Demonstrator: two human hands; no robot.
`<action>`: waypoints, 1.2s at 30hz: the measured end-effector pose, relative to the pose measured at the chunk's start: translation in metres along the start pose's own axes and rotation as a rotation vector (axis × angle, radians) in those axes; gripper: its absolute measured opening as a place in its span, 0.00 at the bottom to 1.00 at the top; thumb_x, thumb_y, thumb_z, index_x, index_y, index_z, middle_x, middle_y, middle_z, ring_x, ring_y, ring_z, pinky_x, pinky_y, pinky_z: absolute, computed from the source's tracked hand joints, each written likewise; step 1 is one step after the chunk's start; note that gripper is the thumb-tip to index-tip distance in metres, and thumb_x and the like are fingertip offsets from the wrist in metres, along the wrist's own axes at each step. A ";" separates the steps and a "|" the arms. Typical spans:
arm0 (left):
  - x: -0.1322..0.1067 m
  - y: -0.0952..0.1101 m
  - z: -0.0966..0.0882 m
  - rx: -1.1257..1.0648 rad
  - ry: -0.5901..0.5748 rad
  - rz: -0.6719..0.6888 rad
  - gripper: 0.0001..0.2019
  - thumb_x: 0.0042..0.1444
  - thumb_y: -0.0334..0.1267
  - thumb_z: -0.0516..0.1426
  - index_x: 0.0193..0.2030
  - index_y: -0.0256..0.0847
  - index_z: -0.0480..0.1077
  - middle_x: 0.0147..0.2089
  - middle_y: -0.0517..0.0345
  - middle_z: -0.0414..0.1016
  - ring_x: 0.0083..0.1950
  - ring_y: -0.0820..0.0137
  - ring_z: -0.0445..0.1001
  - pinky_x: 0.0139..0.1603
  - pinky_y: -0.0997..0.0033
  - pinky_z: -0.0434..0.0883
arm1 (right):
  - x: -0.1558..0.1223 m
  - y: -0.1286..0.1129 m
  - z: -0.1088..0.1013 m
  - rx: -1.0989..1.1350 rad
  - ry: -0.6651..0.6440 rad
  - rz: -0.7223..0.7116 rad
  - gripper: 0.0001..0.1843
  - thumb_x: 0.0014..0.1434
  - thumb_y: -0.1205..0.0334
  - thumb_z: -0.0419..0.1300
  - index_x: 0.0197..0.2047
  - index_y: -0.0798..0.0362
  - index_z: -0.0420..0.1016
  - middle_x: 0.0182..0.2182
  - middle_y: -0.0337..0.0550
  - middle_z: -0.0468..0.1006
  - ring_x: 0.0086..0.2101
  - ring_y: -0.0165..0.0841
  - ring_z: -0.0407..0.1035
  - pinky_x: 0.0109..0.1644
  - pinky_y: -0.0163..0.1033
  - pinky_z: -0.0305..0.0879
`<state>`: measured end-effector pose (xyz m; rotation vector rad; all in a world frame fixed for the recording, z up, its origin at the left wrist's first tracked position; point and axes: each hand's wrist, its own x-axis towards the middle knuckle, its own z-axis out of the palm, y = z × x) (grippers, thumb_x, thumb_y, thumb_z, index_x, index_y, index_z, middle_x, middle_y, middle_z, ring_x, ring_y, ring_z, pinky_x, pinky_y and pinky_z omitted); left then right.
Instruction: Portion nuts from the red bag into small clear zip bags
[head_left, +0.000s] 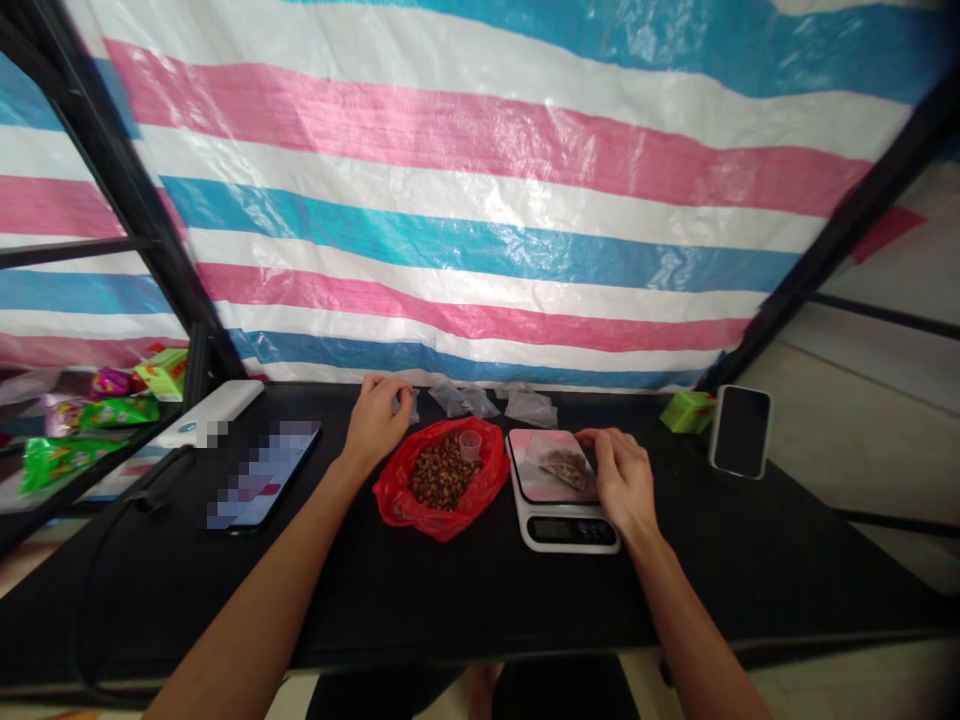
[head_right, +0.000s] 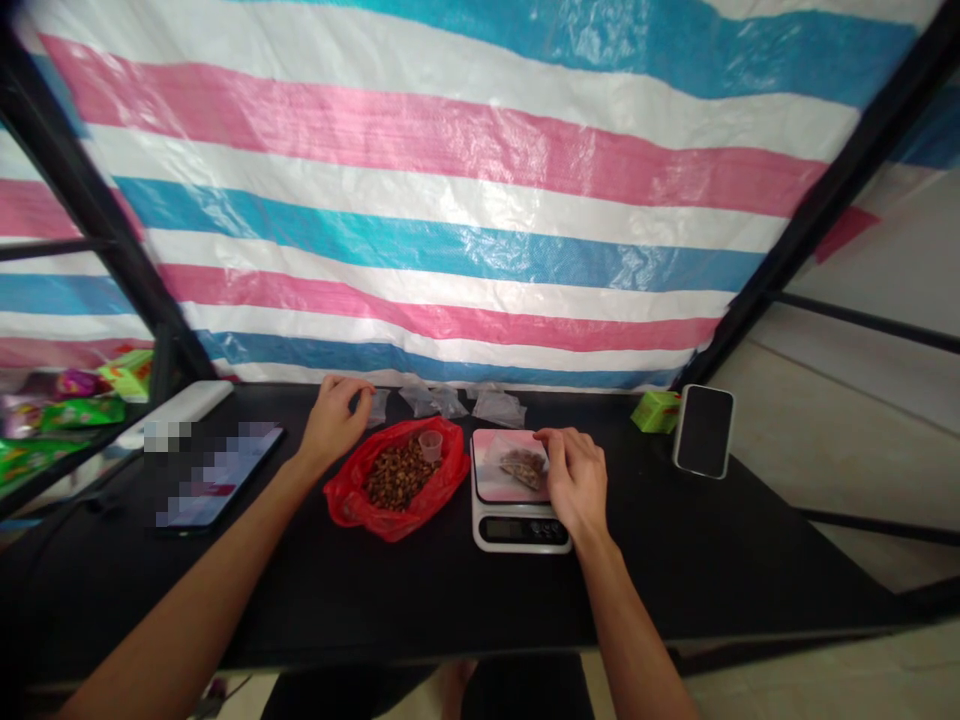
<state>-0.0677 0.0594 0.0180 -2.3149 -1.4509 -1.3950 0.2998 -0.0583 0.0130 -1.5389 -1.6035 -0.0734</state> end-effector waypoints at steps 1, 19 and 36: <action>0.000 -0.001 0.000 0.003 0.010 -0.015 0.10 0.65 0.35 0.52 0.39 0.42 0.76 0.40 0.53 0.81 0.48 0.58 0.70 0.53 0.58 0.69 | 0.000 0.000 0.000 0.003 -0.006 -0.004 0.26 0.75 0.49 0.44 0.41 0.47 0.82 0.38 0.43 0.82 0.41 0.41 0.72 0.47 0.47 0.60; 0.000 -0.007 0.004 0.004 0.026 -0.002 0.11 0.65 0.34 0.51 0.37 0.42 0.75 0.40 0.53 0.80 0.47 0.58 0.71 0.52 0.58 0.69 | -0.006 -0.002 0.012 -0.023 -0.218 -0.161 0.22 0.66 0.46 0.62 0.61 0.40 0.73 0.58 0.44 0.77 0.59 0.50 0.64 0.62 0.58 0.56; 0.000 0.015 -0.004 -0.116 0.024 0.005 0.10 0.67 0.34 0.51 0.39 0.43 0.73 0.40 0.54 0.74 0.45 0.63 0.73 0.50 0.63 0.71 | -0.008 -0.009 0.015 0.069 -0.113 -0.105 0.23 0.62 0.52 0.65 0.60 0.42 0.72 0.48 0.46 0.79 0.49 0.47 0.70 0.57 0.56 0.61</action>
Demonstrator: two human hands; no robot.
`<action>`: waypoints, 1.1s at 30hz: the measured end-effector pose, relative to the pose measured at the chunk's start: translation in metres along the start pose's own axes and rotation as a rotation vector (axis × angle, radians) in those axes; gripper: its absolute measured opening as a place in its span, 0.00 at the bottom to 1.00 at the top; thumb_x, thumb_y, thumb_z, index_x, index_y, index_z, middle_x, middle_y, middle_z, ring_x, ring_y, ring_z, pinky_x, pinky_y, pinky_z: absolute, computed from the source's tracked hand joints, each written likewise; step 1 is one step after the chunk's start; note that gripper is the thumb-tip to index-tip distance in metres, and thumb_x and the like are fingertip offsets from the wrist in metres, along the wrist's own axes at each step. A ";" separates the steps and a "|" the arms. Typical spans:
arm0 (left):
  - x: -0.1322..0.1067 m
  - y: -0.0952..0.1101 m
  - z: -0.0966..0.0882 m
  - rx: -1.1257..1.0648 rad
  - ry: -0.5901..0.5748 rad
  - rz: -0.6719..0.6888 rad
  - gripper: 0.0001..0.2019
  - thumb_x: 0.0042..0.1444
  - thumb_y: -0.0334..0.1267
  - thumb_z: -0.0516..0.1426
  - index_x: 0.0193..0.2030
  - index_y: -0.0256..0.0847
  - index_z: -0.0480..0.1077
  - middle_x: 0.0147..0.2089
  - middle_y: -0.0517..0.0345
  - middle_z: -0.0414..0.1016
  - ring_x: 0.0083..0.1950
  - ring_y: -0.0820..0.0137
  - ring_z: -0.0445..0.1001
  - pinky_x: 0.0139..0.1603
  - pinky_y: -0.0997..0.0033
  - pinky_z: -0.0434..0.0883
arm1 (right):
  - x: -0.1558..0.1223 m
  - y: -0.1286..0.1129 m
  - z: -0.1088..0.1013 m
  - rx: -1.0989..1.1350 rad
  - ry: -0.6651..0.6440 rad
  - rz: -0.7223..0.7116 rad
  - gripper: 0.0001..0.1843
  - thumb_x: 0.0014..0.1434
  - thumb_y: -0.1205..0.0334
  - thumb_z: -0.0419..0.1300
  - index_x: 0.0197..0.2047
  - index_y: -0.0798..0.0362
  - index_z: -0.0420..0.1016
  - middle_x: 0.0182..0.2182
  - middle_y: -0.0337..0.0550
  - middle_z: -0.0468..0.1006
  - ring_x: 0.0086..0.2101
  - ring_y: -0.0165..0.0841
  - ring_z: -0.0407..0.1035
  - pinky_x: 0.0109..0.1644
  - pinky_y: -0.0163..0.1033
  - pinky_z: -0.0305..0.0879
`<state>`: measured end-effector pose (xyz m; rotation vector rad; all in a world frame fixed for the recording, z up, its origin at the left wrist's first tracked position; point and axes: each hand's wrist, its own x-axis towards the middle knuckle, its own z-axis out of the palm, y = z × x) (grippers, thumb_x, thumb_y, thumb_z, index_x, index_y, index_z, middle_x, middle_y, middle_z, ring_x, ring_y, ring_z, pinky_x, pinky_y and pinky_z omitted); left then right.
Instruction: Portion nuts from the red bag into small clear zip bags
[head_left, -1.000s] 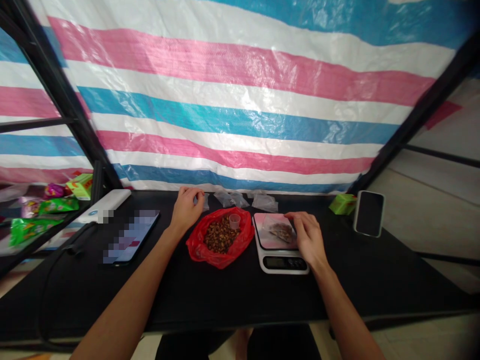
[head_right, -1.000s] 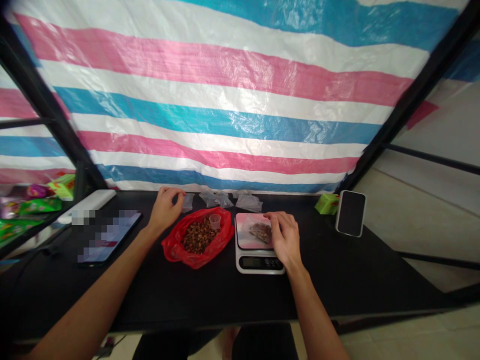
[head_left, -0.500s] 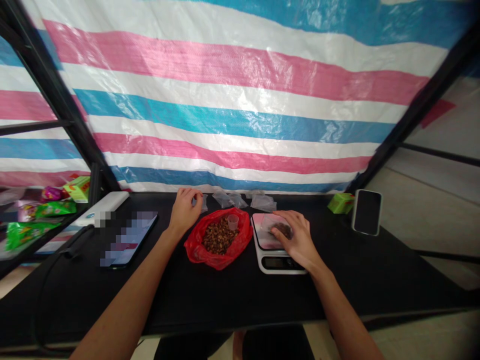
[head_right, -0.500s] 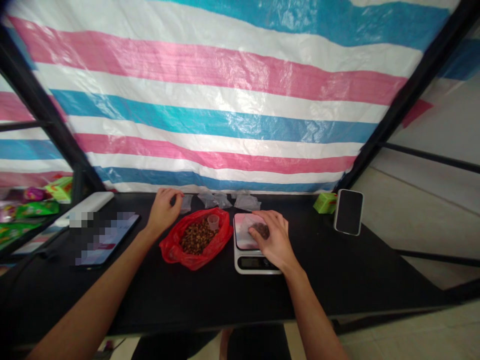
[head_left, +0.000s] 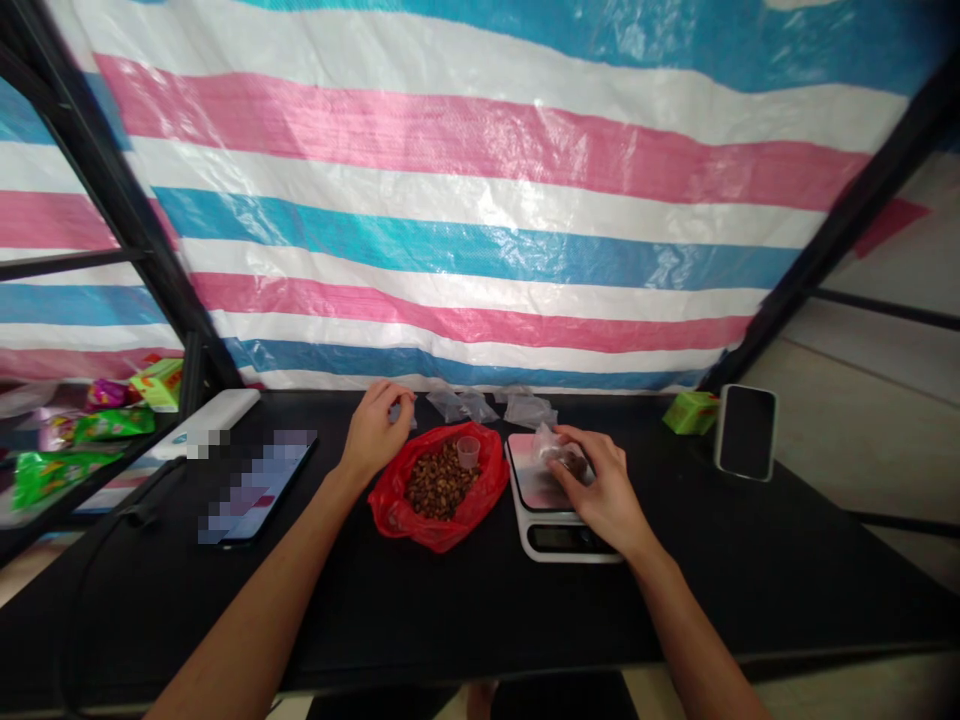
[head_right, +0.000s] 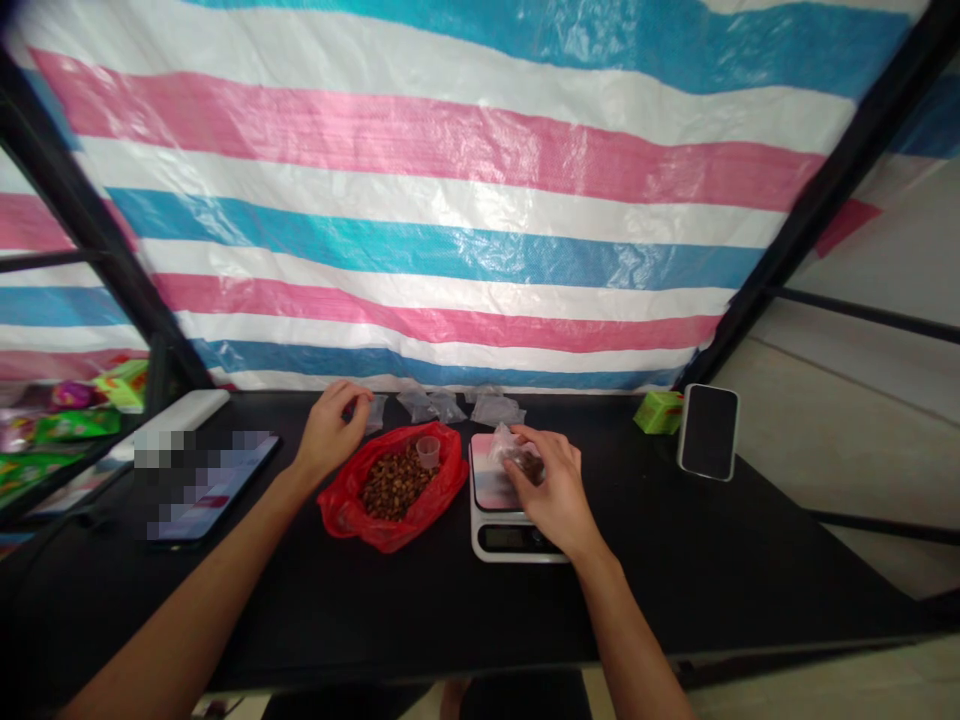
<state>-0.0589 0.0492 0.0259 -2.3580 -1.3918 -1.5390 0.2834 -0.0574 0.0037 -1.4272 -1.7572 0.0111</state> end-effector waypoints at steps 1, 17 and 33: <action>0.000 0.005 -0.001 -0.029 -0.019 0.000 0.10 0.68 0.35 0.50 0.40 0.43 0.73 0.41 0.54 0.74 0.45 0.65 0.73 0.48 0.64 0.72 | 0.001 -0.002 0.000 0.041 0.035 0.016 0.24 0.62 0.52 0.65 0.60 0.42 0.71 0.47 0.46 0.78 0.48 0.46 0.71 0.57 0.56 0.62; -0.015 0.056 0.025 -0.610 0.053 -0.266 0.11 0.71 0.47 0.52 0.51 0.45 0.67 0.47 0.54 0.73 0.45 0.67 0.73 0.47 0.67 0.71 | 0.078 -0.112 0.072 0.442 -0.031 -0.191 0.32 0.63 0.62 0.63 0.68 0.45 0.63 0.46 0.46 0.72 0.47 0.42 0.69 0.56 0.49 0.68; -0.015 0.052 0.027 -0.665 -0.001 -0.316 0.13 0.71 0.51 0.50 0.44 0.45 0.65 0.35 0.61 0.66 0.36 0.69 0.67 0.40 0.70 0.68 | 0.074 -0.093 0.076 0.457 -0.074 -0.085 0.06 0.66 0.57 0.61 0.41 0.48 0.78 0.39 0.43 0.80 0.42 0.39 0.73 0.51 0.47 0.69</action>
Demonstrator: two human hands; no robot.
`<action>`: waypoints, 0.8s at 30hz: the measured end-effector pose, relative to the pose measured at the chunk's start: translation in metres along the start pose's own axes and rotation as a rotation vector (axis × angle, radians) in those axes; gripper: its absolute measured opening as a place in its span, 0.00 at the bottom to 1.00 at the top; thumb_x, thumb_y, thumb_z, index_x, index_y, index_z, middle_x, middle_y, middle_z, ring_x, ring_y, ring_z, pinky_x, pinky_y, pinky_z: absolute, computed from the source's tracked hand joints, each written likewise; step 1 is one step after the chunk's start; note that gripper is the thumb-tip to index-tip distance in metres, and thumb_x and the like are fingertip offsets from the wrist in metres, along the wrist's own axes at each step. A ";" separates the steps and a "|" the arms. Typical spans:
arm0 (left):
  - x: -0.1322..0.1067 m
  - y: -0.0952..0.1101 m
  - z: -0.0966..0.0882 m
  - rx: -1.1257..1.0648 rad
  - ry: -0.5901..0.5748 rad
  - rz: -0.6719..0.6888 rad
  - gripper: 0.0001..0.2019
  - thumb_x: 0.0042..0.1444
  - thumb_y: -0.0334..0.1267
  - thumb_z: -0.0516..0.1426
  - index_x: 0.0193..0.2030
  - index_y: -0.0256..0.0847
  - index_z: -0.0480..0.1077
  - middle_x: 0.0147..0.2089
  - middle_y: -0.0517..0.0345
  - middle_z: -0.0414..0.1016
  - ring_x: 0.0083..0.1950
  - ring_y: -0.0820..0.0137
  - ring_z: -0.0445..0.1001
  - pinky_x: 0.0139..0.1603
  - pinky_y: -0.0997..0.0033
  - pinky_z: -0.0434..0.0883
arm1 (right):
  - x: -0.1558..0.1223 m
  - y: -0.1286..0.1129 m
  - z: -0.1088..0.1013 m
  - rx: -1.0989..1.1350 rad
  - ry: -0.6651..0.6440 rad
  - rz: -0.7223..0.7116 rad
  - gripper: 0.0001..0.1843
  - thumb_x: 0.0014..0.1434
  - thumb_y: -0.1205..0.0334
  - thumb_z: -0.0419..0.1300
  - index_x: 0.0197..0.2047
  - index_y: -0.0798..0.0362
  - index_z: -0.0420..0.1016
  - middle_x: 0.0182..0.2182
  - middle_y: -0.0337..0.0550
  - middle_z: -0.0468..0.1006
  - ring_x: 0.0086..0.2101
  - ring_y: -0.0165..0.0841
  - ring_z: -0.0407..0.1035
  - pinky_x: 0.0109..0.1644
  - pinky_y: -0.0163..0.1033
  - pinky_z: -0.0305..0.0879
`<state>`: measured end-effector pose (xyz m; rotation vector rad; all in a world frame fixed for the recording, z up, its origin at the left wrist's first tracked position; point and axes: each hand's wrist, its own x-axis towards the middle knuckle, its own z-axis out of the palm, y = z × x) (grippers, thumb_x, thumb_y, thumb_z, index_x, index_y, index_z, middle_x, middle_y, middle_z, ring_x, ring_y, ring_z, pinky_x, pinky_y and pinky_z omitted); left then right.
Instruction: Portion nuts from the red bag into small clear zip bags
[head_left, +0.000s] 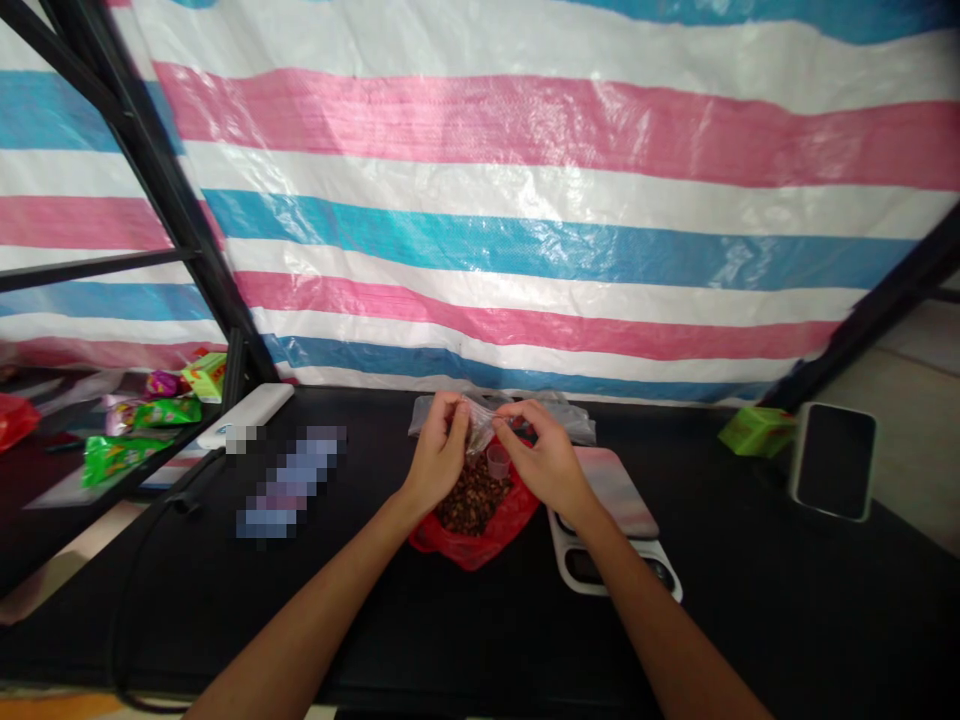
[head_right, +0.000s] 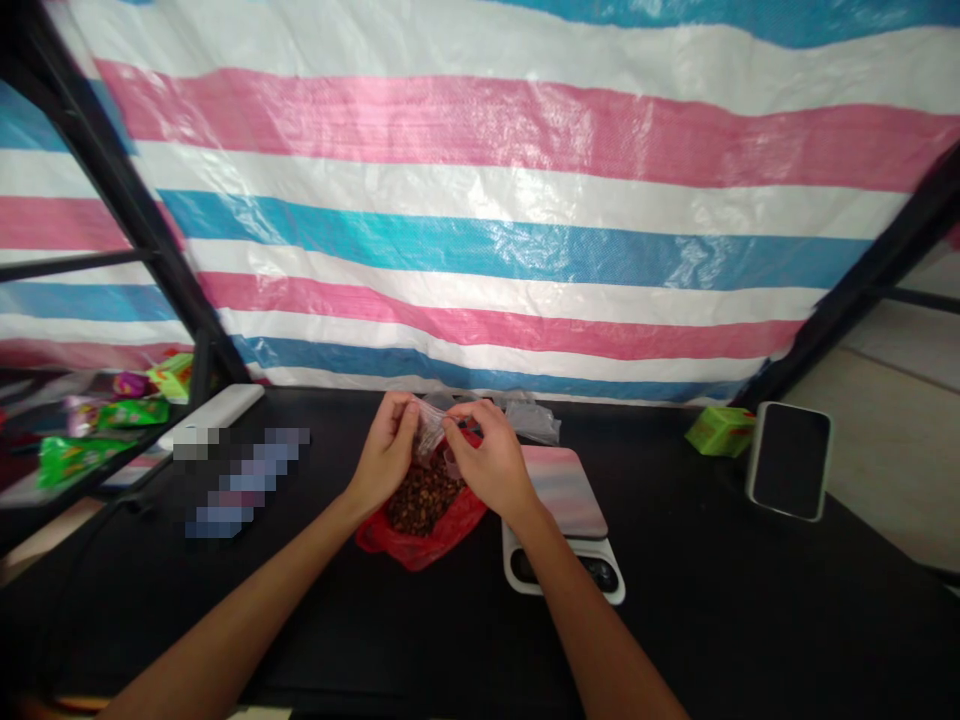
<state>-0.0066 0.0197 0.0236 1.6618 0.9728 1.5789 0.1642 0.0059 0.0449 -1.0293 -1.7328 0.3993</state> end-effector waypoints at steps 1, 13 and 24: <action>0.000 0.000 0.000 -0.002 -0.007 -0.004 0.13 0.72 0.51 0.50 0.44 0.45 0.65 0.35 0.61 0.66 0.36 0.69 0.67 0.40 0.70 0.68 | 0.000 0.001 0.001 -0.005 0.002 0.007 0.07 0.67 0.57 0.61 0.40 0.48 0.78 0.38 0.43 0.79 0.42 0.40 0.73 0.51 0.47 0.69; -0.001 -0.001 0.001 0.017 -0.068 -0.005 0.14 0.72 0.52 0.48 0.44 0.45 0.64 0.37 0.59 0.69 0.39 0.68 0.69 0.43 0.68 0.69 | -0.002 -0.003 0.000 0.034 0.037 -0.021 0.08 0.66 0.59 0.59 0.34 0.49 0.73 0.34 0.41 0.74 0.38 0.37 0.70 0.46 0.42 0.67; -0.001 0.000 0.003 -0.032 -0.138 0.018 0.13 0.71 0.50 0.50 0.45 0.44 0.65 0.39 0.59 0.71 0.40 0.68 0.71 0.44 0.68 0.70 | -0.003 0.001 0.003 0.000 0.058 -0.010 0.08 0.67 0.59 0.58 0.35 0.49 0.74 0.35 0.41 0.75 0.39 0.38 0.70 0.47 0.44 0.67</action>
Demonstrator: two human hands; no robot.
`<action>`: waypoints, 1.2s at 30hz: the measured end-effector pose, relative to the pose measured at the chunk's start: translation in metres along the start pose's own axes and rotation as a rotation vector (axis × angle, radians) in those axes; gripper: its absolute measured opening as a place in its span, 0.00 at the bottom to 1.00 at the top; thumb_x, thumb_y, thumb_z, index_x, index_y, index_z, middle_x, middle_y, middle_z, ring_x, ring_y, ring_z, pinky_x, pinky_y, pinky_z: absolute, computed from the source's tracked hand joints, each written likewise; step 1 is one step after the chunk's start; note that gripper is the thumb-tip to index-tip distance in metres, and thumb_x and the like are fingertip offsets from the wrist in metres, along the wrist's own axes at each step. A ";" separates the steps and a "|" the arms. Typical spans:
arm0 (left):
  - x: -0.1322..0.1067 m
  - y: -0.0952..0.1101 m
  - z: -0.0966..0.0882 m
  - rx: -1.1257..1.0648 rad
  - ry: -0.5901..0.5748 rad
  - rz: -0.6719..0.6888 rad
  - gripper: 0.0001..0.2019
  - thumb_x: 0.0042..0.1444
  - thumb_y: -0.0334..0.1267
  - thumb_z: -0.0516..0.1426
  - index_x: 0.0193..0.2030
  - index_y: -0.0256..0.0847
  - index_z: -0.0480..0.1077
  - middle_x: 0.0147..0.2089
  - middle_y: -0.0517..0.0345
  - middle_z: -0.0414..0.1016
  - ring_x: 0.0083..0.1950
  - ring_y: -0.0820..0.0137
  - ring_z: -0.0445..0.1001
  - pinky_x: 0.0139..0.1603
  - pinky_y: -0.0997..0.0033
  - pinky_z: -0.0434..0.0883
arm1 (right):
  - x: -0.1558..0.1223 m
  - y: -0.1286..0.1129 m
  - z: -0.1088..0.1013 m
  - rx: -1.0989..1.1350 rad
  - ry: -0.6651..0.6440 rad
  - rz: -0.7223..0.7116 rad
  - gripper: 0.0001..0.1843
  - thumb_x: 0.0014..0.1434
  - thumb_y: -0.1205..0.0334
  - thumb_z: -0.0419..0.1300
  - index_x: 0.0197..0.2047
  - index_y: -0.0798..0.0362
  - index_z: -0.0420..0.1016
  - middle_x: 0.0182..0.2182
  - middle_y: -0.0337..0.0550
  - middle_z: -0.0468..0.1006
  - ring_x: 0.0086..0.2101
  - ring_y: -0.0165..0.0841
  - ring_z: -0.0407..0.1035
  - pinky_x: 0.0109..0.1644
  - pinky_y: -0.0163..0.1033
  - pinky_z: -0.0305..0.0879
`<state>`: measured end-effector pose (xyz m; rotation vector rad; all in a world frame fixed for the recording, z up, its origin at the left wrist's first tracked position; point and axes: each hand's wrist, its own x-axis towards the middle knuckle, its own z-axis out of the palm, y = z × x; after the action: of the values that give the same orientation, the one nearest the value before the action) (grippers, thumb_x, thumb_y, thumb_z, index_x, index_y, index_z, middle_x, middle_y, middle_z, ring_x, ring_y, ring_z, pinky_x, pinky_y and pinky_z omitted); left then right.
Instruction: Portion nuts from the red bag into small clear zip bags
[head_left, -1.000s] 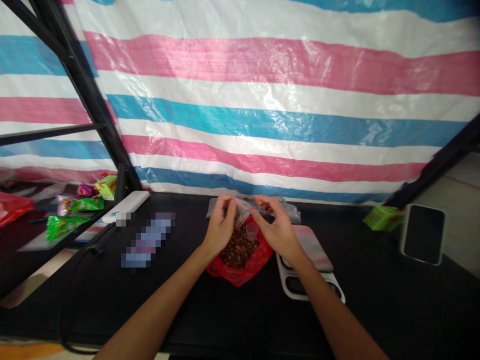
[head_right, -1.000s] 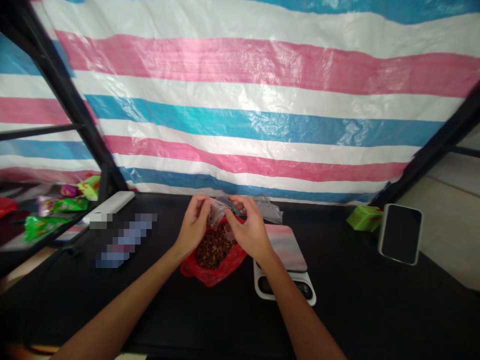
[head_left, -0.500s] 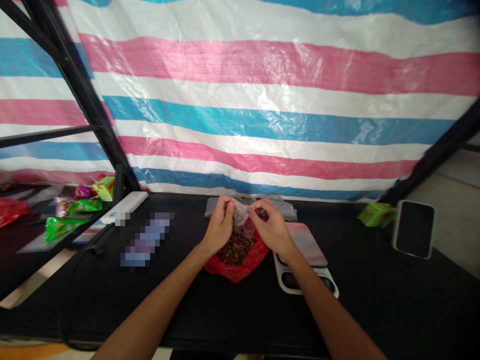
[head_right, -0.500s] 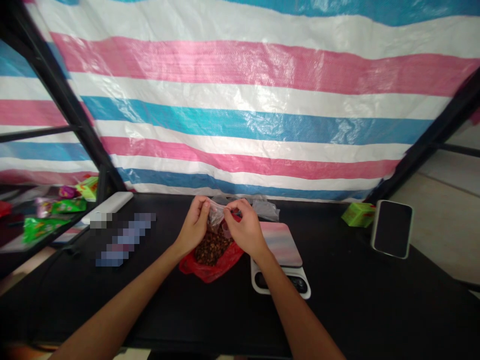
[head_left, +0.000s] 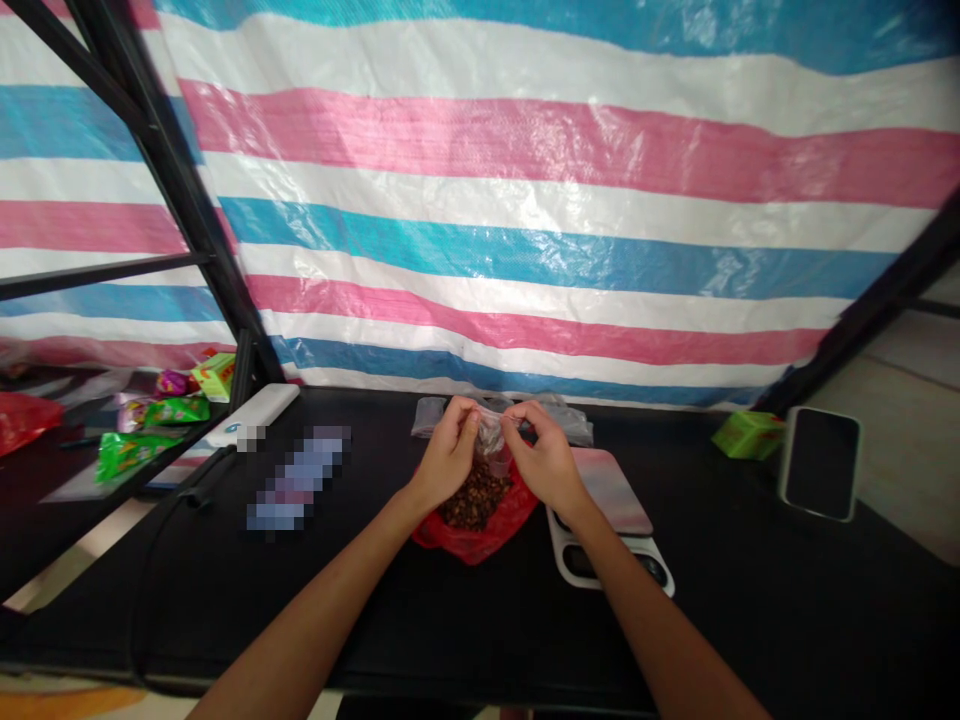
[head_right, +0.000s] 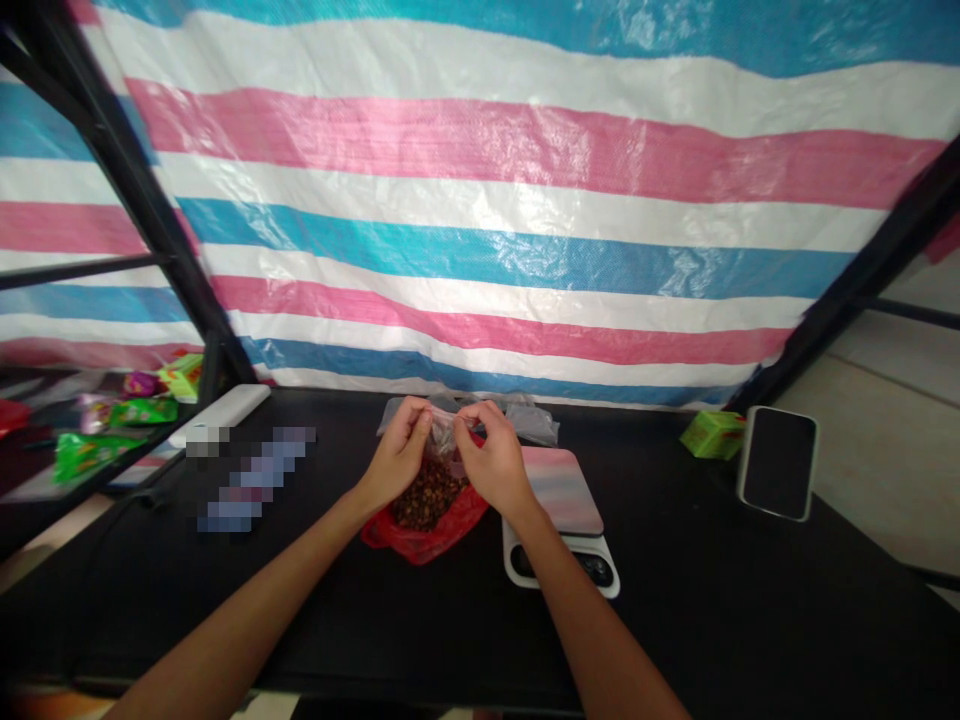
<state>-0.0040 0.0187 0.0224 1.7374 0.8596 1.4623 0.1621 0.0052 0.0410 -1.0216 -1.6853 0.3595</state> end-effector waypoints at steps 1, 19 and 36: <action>0.000 0.000 0.001 -0.022 -0.013 -0.007 0.12 0.71 0.50 0.51 0.45 0.44 0.65 0.39 0.58 0.72 0.41 0.68 0.73 0.45 0.68 0.71 | 0.000 0.001 0.000 -0.001 0.009 0.009 0.09 0.68 0.59 0.58 0.35 0.49 0.73 0.35 0.41 0.75 0.39 0.37 0.70 0.47 0.43 0.67; -0.001 0.012 0.000 0.069 -0.081 0.047 0.07 0.69 0.42 0.55 0.44 0.41 0.70 0.41 0.58 0.75 0.44 0.68 0.74 0.50 0.69 0.70 | -0.003 -0.008 0.001 0.092 0.023 -0.029 0.06 0.68 0.60 0.59 0.38 0.50 0.75 0.36 0.40 0.77 0.39 0.36 0.71 0.47 0.41 0.66; -0.001 0.016 -0.007 0.299 -0.051 0.237 0.04 0.65 0.33 0.54 0.38 0.41 0.69 0.38 0.57 0.73 0.41 0.69 0.72 0.45 0.69 0.68 | -0.007 -0.006 0.003 -0.052 -0.081 -0.092 0.06 0.68 0.62 0.58 0.37 0.49 0.72 0.34 0.39 0.74 0.38 0.36 0.70 0.46 0.43 0.63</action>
<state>-0.0106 0.0097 0.0360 2.1507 0.9063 1.4898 0.1571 -0.0031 0.0400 -0.9754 -1.8164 0.3017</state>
